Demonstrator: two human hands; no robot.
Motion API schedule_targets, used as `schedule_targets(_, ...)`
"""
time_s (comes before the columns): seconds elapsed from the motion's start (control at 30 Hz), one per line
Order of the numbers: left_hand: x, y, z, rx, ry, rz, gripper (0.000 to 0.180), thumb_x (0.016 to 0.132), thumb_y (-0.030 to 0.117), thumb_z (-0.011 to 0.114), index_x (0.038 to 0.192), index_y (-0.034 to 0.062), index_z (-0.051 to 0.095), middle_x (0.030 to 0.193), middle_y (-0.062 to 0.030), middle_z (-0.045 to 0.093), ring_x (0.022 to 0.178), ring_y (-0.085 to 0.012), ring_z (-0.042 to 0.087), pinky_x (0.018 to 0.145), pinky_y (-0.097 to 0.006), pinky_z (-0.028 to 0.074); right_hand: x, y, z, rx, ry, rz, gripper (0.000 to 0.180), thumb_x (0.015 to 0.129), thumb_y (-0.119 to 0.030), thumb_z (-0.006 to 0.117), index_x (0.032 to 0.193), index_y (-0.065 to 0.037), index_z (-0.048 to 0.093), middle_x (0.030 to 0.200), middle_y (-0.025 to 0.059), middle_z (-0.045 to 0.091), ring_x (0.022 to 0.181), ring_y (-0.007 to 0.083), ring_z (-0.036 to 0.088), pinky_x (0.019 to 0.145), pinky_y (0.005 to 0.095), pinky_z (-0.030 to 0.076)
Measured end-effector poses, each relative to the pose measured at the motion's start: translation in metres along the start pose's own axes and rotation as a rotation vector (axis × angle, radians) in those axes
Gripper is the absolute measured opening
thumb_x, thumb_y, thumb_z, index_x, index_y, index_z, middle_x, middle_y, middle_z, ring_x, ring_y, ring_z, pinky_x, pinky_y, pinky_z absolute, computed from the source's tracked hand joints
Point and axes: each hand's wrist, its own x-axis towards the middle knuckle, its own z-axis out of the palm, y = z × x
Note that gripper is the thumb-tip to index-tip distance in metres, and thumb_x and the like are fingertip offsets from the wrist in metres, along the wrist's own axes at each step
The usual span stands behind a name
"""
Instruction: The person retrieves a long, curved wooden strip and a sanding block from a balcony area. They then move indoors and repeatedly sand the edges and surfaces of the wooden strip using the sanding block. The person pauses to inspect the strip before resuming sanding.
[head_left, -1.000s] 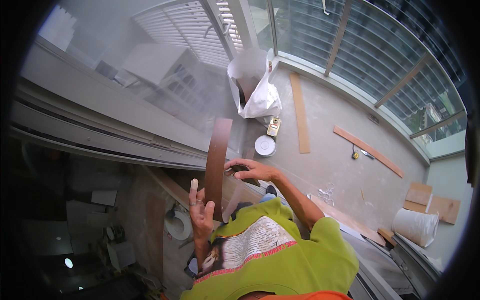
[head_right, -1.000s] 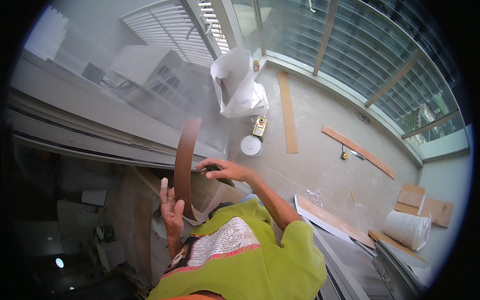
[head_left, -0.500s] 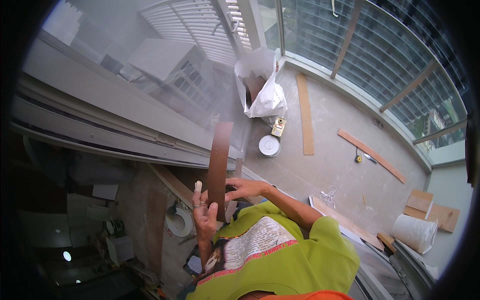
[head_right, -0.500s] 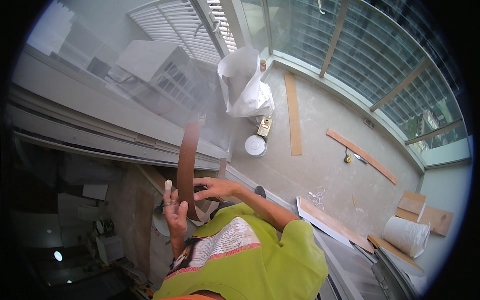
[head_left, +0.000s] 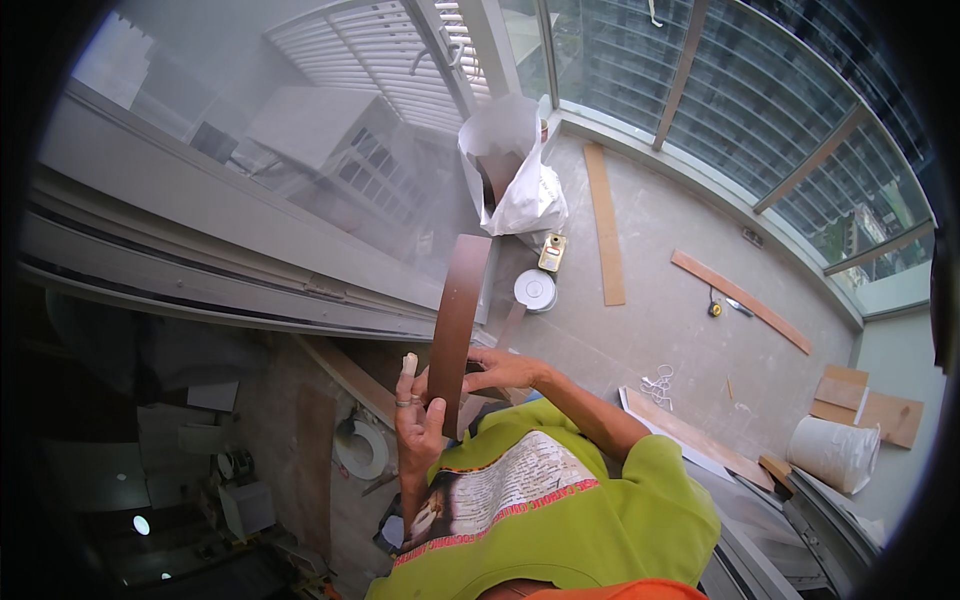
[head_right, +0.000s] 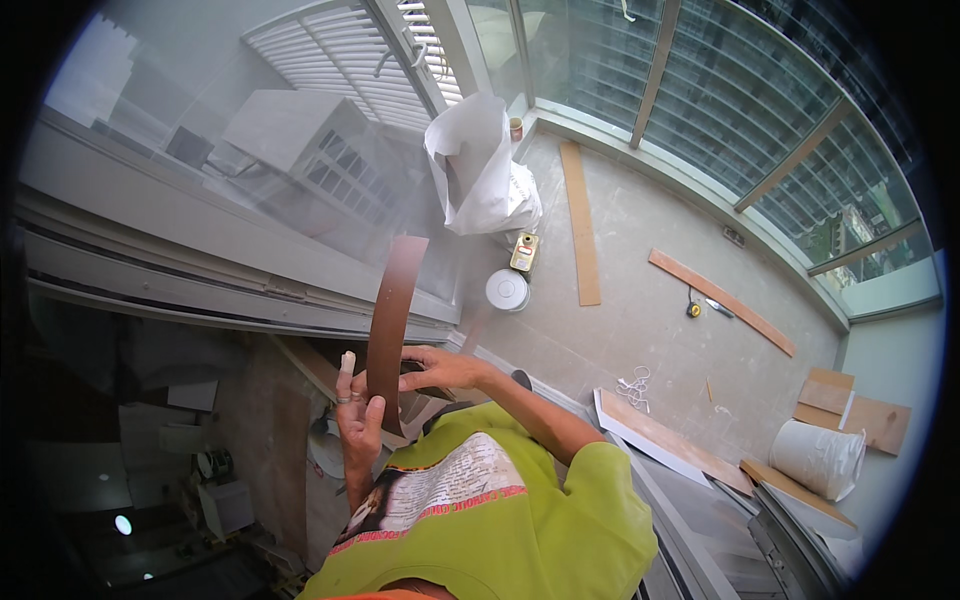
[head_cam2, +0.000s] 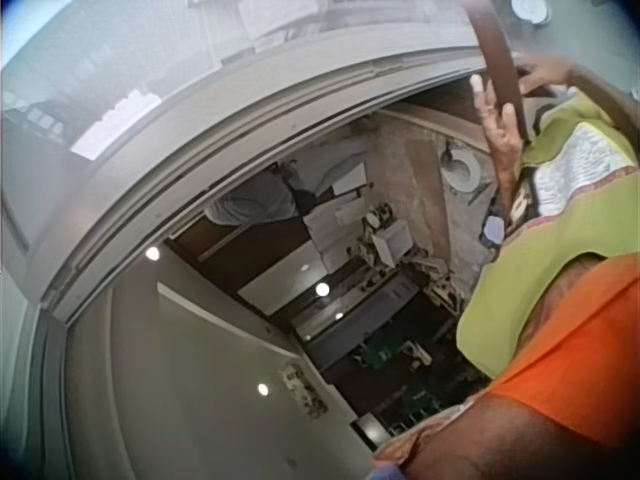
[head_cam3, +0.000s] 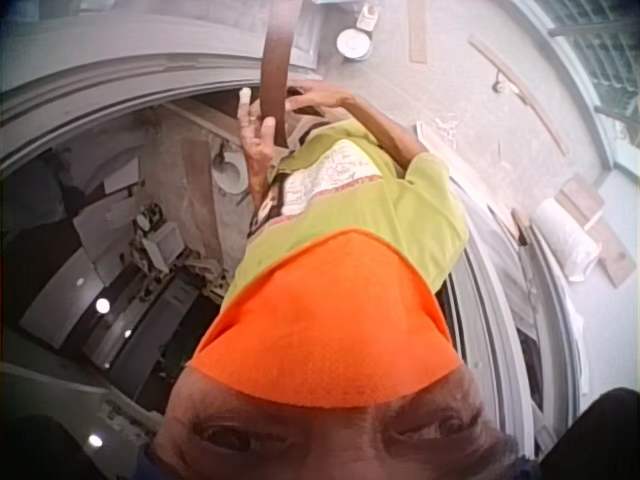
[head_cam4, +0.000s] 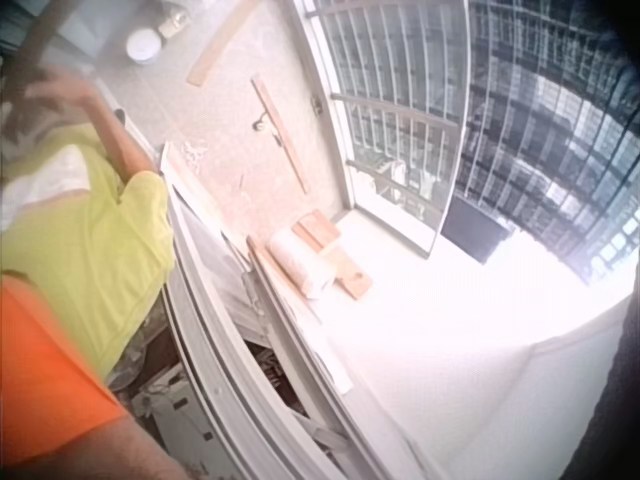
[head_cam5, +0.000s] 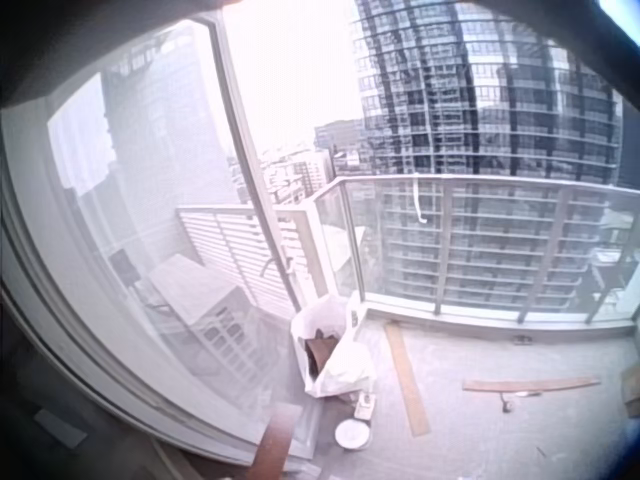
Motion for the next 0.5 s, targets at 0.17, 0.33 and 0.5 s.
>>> schedule_targets(0.17, -0.0028, -0.0026, -0.0047, 0.034, -0.007, 0.012, 0.068, 0.098, 0.000, 0.046, 0.157, -0.0005, 0.013, 0.141, -0.0198, 0.052, 0.119, -0.0230, 0.057, 0.103, -0.034, 0.043, 0.0033, 0.0120, 0.0019, 0.003, -0.012, 0.003, 0.069, 0.092, -0.040, 0.071, 0.144, -0.001, 0.048, 0.144, 0.0129, 0.051, 0.134, 0.0220, 0.044, 0.115, 0.0380, 0.032)
schedule_targets(0.33, -0.0049, 0.0024, -0.0018, 0.050, 0.038, 0.021, 0.068, 0.098, 0.001, 0.047, 0.157, -0.0009, 0.013, 0.140, -0.0195, 0.052, 0.121, -0.0234, 0.056, 0.105, -0.035, 0.042, 0.0058, 0.0032, 0.0068, 0.076, -0.023, 0.023, 0.066, 0.092, -0.034, 0.071, 0.143, 0.000, 0.048, 0.142, 0.0128, 0.051, 0.133, 0.0221, 0.044, 0.115, 0.0378, 0.032)
schedule_targets(0.5, -0.0025, -0.0013, -0.0011, 0.096, 0.084, 0.065, 0.071, 0.096, 0.000, 0.048, 0.158, -0.0008, 0.012, 0.136, -0.0170, 0.054, 0.111, -0.0188, 0.058, 0.097, -0.032, 0.046, 0.0077, 0.0046, 0.0086, 0.530, 0.101, 0.057, 0.068, 0.096, -0.039, 0.065, 0.148, -0.001, 0.042, 0.142, 0.0130, 0.052, 0.132, 0.0224, 0.048, 0.113, 0.0384, 0.037)
